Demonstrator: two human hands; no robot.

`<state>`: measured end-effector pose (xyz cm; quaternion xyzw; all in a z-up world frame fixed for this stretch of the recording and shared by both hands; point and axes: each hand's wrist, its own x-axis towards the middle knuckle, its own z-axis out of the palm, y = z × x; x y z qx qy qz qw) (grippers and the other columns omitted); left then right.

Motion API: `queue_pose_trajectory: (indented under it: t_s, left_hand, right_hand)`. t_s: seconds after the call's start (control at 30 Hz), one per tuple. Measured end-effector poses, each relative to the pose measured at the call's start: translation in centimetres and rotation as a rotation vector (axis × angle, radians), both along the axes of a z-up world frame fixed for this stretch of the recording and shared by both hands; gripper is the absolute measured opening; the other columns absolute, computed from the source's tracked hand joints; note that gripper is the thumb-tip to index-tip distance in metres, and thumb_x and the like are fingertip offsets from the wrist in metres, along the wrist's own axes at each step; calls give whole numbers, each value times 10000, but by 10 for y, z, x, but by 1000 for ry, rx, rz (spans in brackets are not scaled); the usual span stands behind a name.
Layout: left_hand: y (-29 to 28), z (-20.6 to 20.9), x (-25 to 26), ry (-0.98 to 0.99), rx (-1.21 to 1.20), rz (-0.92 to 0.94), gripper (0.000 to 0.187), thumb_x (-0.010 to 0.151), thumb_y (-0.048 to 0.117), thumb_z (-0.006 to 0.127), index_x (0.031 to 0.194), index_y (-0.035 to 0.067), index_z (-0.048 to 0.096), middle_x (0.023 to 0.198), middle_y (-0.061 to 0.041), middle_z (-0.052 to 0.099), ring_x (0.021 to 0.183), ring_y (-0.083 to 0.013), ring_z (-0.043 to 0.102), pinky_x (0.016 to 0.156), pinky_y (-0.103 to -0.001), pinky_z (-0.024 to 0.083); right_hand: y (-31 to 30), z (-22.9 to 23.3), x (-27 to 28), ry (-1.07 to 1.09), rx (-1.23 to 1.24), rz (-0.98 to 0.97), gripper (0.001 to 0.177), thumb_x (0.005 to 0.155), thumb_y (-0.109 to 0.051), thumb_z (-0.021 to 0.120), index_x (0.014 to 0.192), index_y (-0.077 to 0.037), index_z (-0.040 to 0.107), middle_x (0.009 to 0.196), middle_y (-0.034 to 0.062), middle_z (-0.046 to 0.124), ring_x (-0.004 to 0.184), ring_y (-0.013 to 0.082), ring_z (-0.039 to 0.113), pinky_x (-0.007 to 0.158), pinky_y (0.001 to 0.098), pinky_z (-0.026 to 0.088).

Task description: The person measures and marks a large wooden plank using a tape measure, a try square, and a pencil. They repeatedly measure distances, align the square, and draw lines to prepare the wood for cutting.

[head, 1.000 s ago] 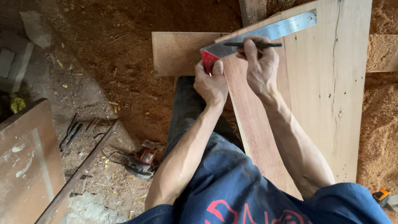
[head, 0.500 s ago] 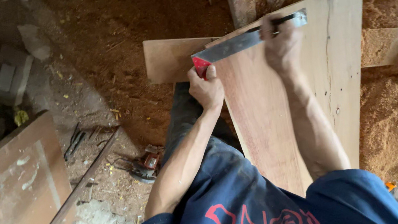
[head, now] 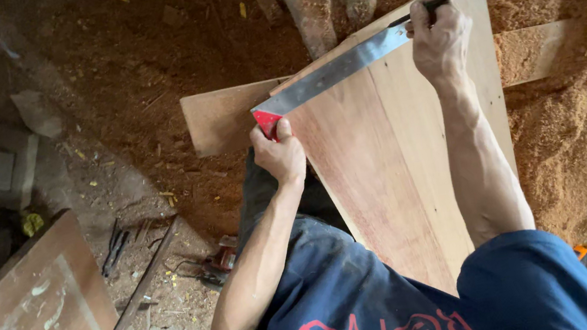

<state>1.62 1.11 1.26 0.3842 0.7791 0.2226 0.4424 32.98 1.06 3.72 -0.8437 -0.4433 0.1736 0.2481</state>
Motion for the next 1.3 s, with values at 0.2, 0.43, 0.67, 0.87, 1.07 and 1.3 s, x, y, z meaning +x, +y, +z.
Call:
queue_pose_trajectory:
  t_s: [0.2,0.43,0.67,0.87,1.07,1.3]
  left_hand:
    - [2,3,-1,16,-20,-24,330,880,202,783,1094,0,634,992,-171,736,914,-331,723,830,-426,550]
    - [3,4,0,19,-27,-24,344,882,207,780,1104,-6,627,999,-174,731,920,-329,721,836,-427,547]
    - [5,9,-1,-22,-34,-23,337,900,211,755,1119,-8,620,1003,-162,727,927,-316,719,851,-423,544]
    - [5,7,-1,-5,-48,-26,335,891,213,761,1098,-10,621,985,-170,729,922,-333,711,849,-427,537]
    - [3,5,-2,3,-40,-19,322,886,219,765,1086,6,629,974,-163,738,907,-339,722,833,-434,545]
    - [2,3,-1,18,-43,-10,316,880,220,778,1064,9,630,946,-171,742,893,-357,724,824,-441,546]
  right_hand:
    - [2,-4,5,-165,28,85,223,1145,-144,634,995,17,667,880,133,669,682,221,645,579,360,514]
    - [5,-2,-48,-290,-122,229,92,1119,-63,570,1075,8,608,987,222,585,802,309,612,614,362,538]
    - [3,4,-172,27,241,456,241,874,-4,652,1106,-68,637,1085,221,641,890,382,656,687,449,566]
    - [12,1,-20,-28,-219,-86,242,1099,-261,590,1023,-42,660,854,91,720,612,154,673,465,332,555]
    - [-1,2,13,-102,-43,73,229,1161,-177,610,1016,-5,655,894,118,690,674,192,655,542,351,553]
    - [7,3,-12,-156,-27,127,177,1136,-124,632,1040,24,631,988,194,661,716,263,668,551,388,540]
